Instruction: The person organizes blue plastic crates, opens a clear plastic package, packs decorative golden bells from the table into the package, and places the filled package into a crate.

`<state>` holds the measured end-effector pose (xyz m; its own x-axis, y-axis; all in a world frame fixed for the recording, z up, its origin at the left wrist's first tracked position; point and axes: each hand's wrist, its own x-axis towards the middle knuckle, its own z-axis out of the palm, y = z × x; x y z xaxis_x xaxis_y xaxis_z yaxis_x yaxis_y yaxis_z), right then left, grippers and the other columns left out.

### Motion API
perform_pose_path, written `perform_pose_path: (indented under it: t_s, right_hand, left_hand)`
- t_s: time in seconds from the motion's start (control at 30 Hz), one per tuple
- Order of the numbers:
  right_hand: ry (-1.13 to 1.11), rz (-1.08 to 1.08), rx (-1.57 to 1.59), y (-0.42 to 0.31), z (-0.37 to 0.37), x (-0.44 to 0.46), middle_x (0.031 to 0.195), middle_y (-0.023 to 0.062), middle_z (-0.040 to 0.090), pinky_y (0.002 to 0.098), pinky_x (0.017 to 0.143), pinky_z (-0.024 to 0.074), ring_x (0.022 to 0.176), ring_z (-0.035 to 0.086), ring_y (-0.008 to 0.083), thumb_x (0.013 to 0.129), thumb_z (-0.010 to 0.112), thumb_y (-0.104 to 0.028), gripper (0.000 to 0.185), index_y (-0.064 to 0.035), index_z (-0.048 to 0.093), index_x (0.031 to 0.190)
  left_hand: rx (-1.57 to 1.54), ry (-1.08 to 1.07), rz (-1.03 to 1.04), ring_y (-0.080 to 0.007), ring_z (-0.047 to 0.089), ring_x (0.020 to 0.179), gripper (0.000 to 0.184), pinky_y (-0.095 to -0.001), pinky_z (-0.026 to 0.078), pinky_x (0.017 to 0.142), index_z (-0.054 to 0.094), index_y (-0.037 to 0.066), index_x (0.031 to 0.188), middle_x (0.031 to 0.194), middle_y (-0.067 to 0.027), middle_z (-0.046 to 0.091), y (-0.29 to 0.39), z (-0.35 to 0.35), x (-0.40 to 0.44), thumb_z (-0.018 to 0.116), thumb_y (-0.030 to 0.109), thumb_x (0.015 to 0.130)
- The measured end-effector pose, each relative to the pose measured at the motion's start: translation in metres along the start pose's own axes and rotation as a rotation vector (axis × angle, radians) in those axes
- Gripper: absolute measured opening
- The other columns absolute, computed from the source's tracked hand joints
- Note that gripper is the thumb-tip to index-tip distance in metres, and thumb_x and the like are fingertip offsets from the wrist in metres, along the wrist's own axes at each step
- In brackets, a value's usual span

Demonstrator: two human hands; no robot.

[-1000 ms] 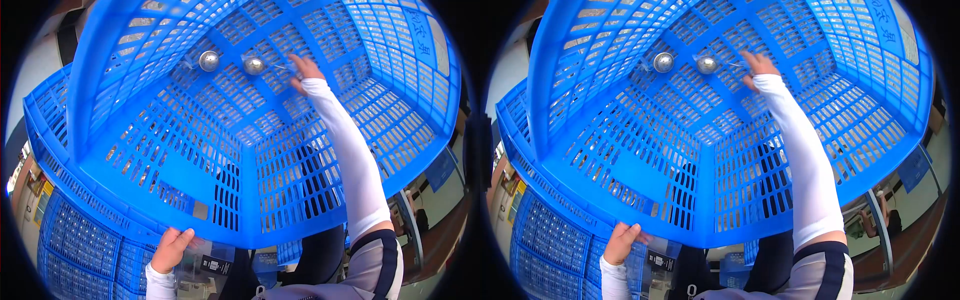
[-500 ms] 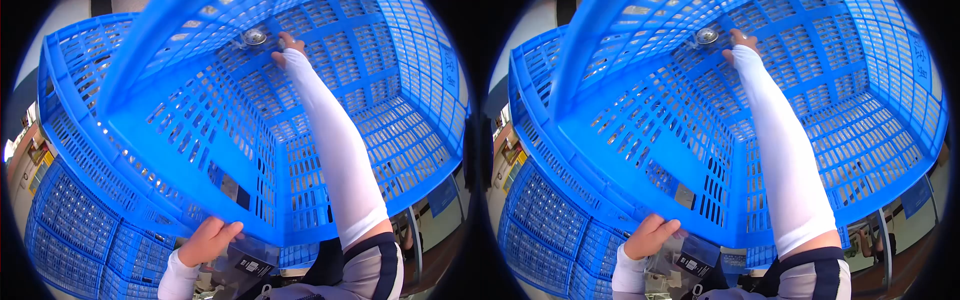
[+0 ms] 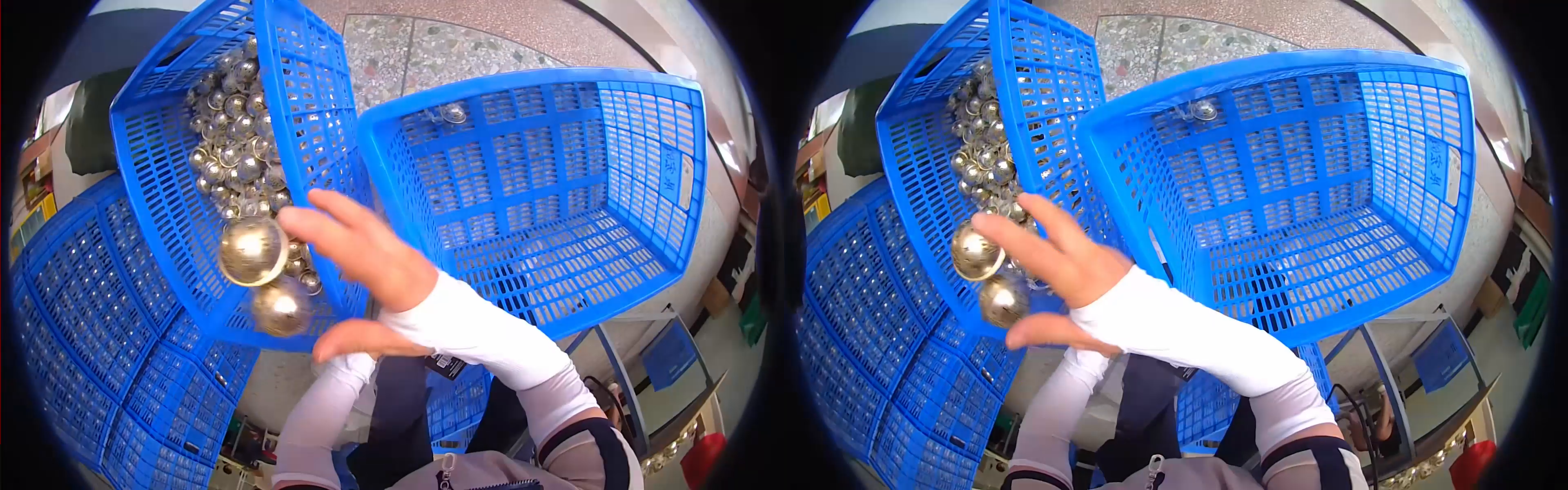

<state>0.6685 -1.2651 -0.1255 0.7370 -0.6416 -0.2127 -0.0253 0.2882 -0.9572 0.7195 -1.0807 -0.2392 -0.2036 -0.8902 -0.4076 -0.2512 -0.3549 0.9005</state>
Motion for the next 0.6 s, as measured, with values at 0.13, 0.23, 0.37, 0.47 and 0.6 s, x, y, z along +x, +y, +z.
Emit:
perform_pose_path:
  t_s: [0.13, 0.23, 0.37, 0.47, 0.6]
  right_hand:
    - [0.757, 0.125, 0.174, 0.079, -0.064, 0.000, 0.076, 0.0060, 0.060, 0.0246, 0.060, 0.0454, 0.067, 0.055, 0.0116, 0.084, 0.061, -0.014, 0.013, -0.0009, 0.059, 0.086]
    - [0.728, 0.223, -0.427, 0.254, -0.144, 0.030, 0.101, 0.0160, 0.058, 0.0341, 0.074, 0.0474, 0.083, 0.058, 0.0235, 0.075, 0.068, -0.018, 0.037, -0.0050, 0.057, 0.108]
    - [0.338, 0.395, -1.372, 0.355, -0.170, 0.093, 0.118, 0.0262, 0.048, 0.0425, 0.087, 0.0452, 0.102, 0.053, 0.0406, 0.068, 0.073, -0.022, 0.061, -0.0169, 0.048, 0.123]
    - [0.222, 0.670, -1.386, 0.403, -0.183, 0.104, 0.118, 0.0271, 0.047, 0.0447, 0.086, 0.0453, 0.101, 0.053, 0.0440, 0.068, 0.072, -0.025, 0.057, -0.0236, 0.049, 0.120]
    - [0.464, 0.478, -0.688, 0.403, -0.194, 0.006, 0.103, 0.0201, 0.058, 0.0407, 0.077, 0.0481, 0.091, 0.059, 0.0327, 0.066, 0.070, -0.023, 0.049, -0.0105, 0.054, 0.111]
  left_hand:
    - [-0.678, -0.266, -0.815, -0.0117, 0.057, 0.073, 0.033, -0.0256, 0.046, 0.059, 0.053, 0.004, 0.109, 0.088, -0.0035, 0.057, 0.016, -0.020, -0.011, 0.057, 0.030, 0.089]
    - [-0.730, -0.203, -0.708, -0.0118, 0.057, 0.073, 0.030, -0.0254, 0.046, 0.062, 0.053, 0.003, 0.109, 0.088, -0.0032, 0.058, 0.016, -0.012, -0.015, 0.056, 0.025, 0.090]
    - [-0.670, -0.193, -0.647, -0.0139, 0.057, 0.084, 0.029, -0.0289, 0.046, 0.073, 0.055, 0.000, 0.110, 0.097, -0.0090, 0.060, 0.013, -0.014, -0.013, 0.055, 0.021, 0.091]
    - [-0.785, -0.161, -0.563, -0.0110, 0.055, 0.080, 0.029, -0.0270, 0.045, 0.071, 0.054, 0.000, 0.113, 0.095, -0.0069, 0.060, 0.004, -0.004, -0.014, 0.055, 0.019, 0.091]
    - [-0.856, -0.131, -0.691, -0.0079, 0.054, 0.077, 0.028, -0.0235, 0.045, 0.067, 0.054, 0.002, 0.113, 0.093, -0.0025, 0.059, 0.019, -0.008, -0.009, 0.054, 0.019, 0.091]
